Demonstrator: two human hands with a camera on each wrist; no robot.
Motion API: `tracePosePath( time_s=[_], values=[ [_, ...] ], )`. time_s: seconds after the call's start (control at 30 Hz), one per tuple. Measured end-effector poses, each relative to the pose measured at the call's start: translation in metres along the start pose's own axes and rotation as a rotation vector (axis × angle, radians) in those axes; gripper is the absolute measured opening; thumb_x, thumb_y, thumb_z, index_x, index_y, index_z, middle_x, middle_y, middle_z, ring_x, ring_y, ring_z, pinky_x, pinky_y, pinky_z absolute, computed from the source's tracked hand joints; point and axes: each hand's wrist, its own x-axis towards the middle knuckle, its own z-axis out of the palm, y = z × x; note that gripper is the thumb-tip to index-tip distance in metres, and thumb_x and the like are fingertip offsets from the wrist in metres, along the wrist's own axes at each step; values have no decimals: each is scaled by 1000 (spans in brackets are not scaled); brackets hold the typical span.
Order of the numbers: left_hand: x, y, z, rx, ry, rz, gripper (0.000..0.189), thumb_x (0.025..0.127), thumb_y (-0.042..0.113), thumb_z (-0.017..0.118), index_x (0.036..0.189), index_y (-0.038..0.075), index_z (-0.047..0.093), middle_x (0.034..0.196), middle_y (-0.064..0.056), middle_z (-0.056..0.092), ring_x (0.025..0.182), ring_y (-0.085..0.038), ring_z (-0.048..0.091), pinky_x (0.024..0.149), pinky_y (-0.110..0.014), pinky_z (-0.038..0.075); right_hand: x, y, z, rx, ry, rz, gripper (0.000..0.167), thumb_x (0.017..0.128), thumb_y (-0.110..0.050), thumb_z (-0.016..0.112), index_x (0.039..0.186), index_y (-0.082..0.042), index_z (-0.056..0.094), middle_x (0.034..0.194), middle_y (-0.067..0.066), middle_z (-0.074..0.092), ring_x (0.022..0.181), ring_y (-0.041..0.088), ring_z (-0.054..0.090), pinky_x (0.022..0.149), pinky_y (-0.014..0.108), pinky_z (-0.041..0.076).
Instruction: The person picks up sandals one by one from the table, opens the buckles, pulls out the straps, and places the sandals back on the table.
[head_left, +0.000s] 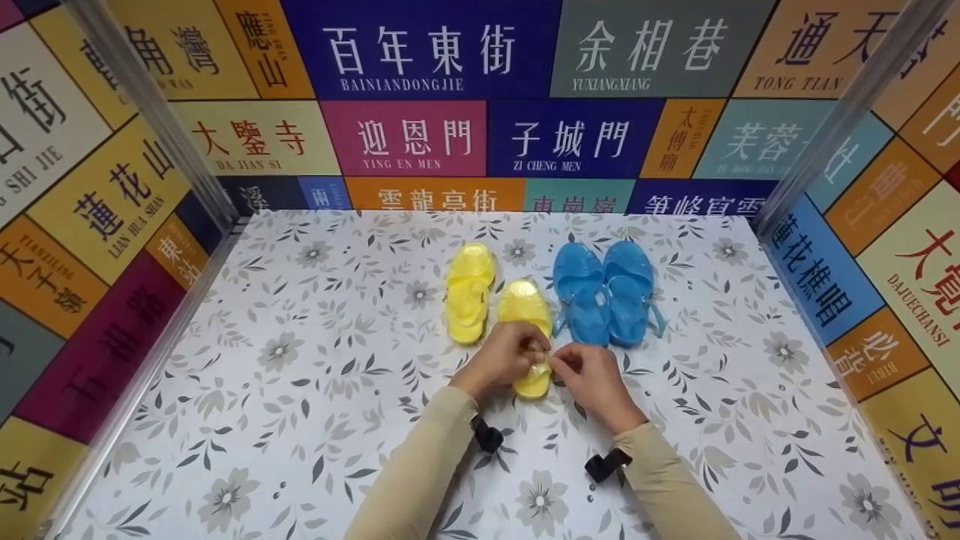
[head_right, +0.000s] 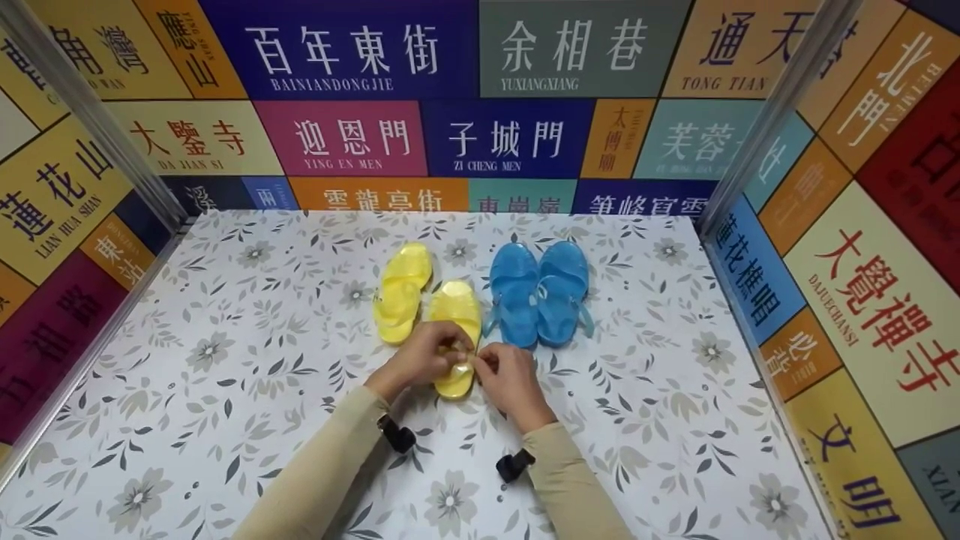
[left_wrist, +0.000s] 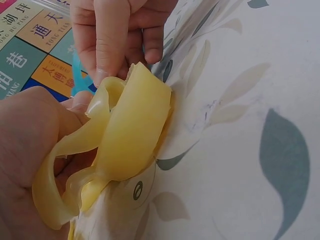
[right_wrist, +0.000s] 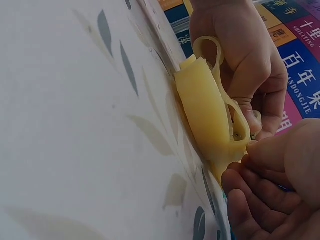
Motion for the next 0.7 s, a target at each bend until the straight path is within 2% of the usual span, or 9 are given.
tracePosePath(
  time_s=[0.23, 0.43, 0.7],
  values=[
    [-1, 2, -1, 26, -4, 36, 19, 90, -7, 69, 98, 8, 79, 87, -1, 71, 79, -10, 59, 70, -21, 53, 4, -6, 3, 14, 3, 8, 8, 97, -13, 76, 92, -7, 80, 81, 1, 74, 73, 13, 64, 64, 25, 53],
    [0, 4, 0, 28, -7, 19, 18, 90, -6, 71, 97, 8, 79, 87, 0, 72, 78, -9, 61, 69, -21, 53, 6, -8, 3, 35, -5, 25, 9, 97, -10, 73, 92, -5, 79, 80, 2, 72, 71, 14, 63, 62, 25, 53],
    [-1, 2, 1, 2, 34, 30, 20, 88, -8, 72, 98, 7, 79, 88, 0, 74, 80, -9, 63, 73, -21, 55, 5, -7, 3, 34, -12, 50, 10, 98, -15, 74, 95, -7, 79, 84, 2, 73, 75, 16, 64, 66, 26, 54]
  ],
)
